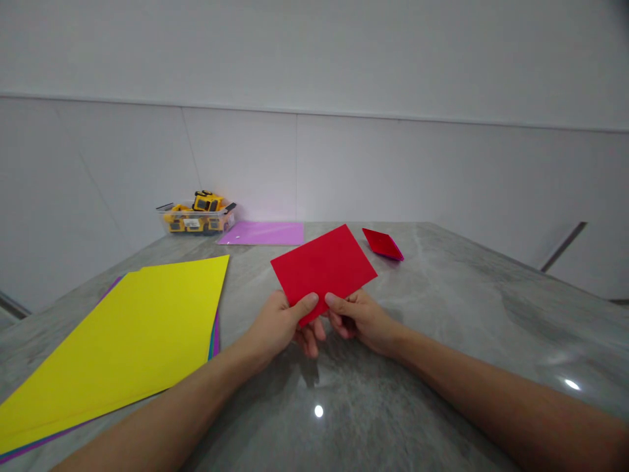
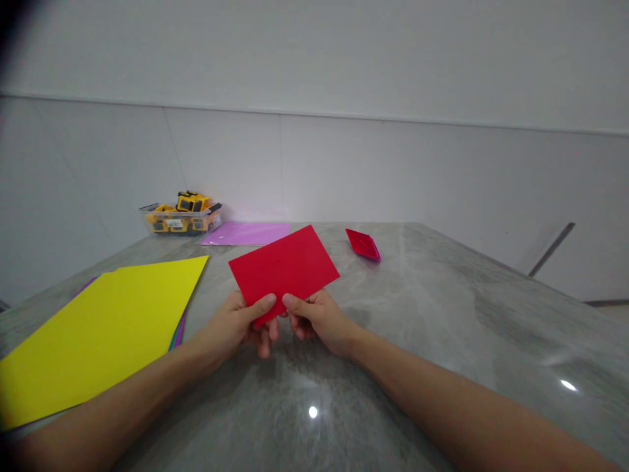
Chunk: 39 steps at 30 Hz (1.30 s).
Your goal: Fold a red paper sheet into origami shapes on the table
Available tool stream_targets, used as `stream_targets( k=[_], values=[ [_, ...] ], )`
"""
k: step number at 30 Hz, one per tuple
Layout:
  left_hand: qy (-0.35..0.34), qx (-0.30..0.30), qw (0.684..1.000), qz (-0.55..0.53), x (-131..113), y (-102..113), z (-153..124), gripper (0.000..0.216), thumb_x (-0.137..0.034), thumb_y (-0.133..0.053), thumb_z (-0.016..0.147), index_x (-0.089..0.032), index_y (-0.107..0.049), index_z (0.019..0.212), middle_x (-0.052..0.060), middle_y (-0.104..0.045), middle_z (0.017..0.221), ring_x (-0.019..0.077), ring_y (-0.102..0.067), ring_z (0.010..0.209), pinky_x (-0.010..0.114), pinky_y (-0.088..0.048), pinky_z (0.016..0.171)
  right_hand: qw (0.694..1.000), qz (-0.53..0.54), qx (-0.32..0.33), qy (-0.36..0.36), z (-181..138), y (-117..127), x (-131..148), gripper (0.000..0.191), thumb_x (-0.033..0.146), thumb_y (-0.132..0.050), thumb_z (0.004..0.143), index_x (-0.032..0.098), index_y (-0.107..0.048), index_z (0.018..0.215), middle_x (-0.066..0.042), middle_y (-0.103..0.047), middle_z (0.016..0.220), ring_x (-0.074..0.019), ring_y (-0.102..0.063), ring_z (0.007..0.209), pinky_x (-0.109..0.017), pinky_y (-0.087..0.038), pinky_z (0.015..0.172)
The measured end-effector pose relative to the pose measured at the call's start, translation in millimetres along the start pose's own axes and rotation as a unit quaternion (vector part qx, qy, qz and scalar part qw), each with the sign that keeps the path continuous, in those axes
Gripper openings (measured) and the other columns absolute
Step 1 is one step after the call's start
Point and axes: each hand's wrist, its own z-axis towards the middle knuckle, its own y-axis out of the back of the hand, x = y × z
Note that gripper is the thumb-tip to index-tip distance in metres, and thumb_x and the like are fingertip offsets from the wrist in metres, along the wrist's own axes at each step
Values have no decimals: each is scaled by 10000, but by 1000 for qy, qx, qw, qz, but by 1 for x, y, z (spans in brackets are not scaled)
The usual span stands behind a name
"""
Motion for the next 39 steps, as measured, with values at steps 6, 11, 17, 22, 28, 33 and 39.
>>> stream_targets(
  k=[6, 11, 17, 22, 28, 33, 39],
  values=[
    [-15, -125, 991, -32, 0, 4, 3, 331, -426, -567, 819, -108, -601, 731, 5, -585, 559, 85, -507, 347, 193, -396, 371, 995, -24, -48, 81, 1, 0, 8, 376, 536, -585, 820, 162, -619, 829, 37, -475, 570, -75, -375, 443, -197, -246, 387],
    [-17, -60, 998, 4, 2, 2, 2, 347, -436, -560, 817, -124, -577, 665, -13, -549, 491, 74, -463, 322, 178, -345, 346, 995, -52, -14, 84, -2, -4, 11, 459, 592, -537, 828, 169, -520, 652, 56, -359, 537, -66, -272, 434, -211, -198, 391],
    [-17, -32, 998, 42, 3, 0, 1, 436, -487, -535, 823, -140, -532, 560, -19, -510, 452, 63, -420, 315, 181, -318, 343, 991, -96, -4, 95, -6, -3, 13, 487, 552, -539, 832, 174, -454, 538, 61, -323, 452, -61, -258, 401, -235, -179, 405],
    [-33, -12, 996, 78, 6, 2, 2, 456, -512, -502, 830, -132, -556, 585, -2, -531, 471, 69, -439, 311, 186, -301, 340, 961, -227, -29, 154, -7, 0, 16, 441, 427, -509, 861, 165, -472, 508, 44, -364, 457, -71, -316, 437, -230, -235, 442],
    [-47, -38, 994, 95, 0, -4, 0, 407, -487, -505, 812, -138, -554, 609, -6, -538, 482, 64, -418, 286, 185, -288, 317, 926, -313, -84, 195, -6, -3, 17, 416, 365, -475, 870, 162, -463, 506, 40, -396, 462, -73, -344, 449, -221, -254, 455],
    [-40, -64, 994, 81, -5, -8, -3, 309, -387, -497, 829, -136, -566, 663, -27, -515, 444, 63, -403, 279, 178, -297, 328, 929, -297, -97, 197, -1, 3, 17, 420, 379, -489, 854, 159, -483, 497, 45, -366, 449, -71, -318, 441, -227, -245, 454],
    [-34, -97, 994, 45, -7, -3, -3, 302, -371, -519, 833, -121, -596, 682, -46, -474, 417, 60, -387, 279, 179, -293, 329, 955, -129, -228, 141, 15, 49, 13, 406, 421, -627, 734, 167, -469, 460, 70, -297, 394, -46, -230, 367, -217, -140, 382]
  ],
)
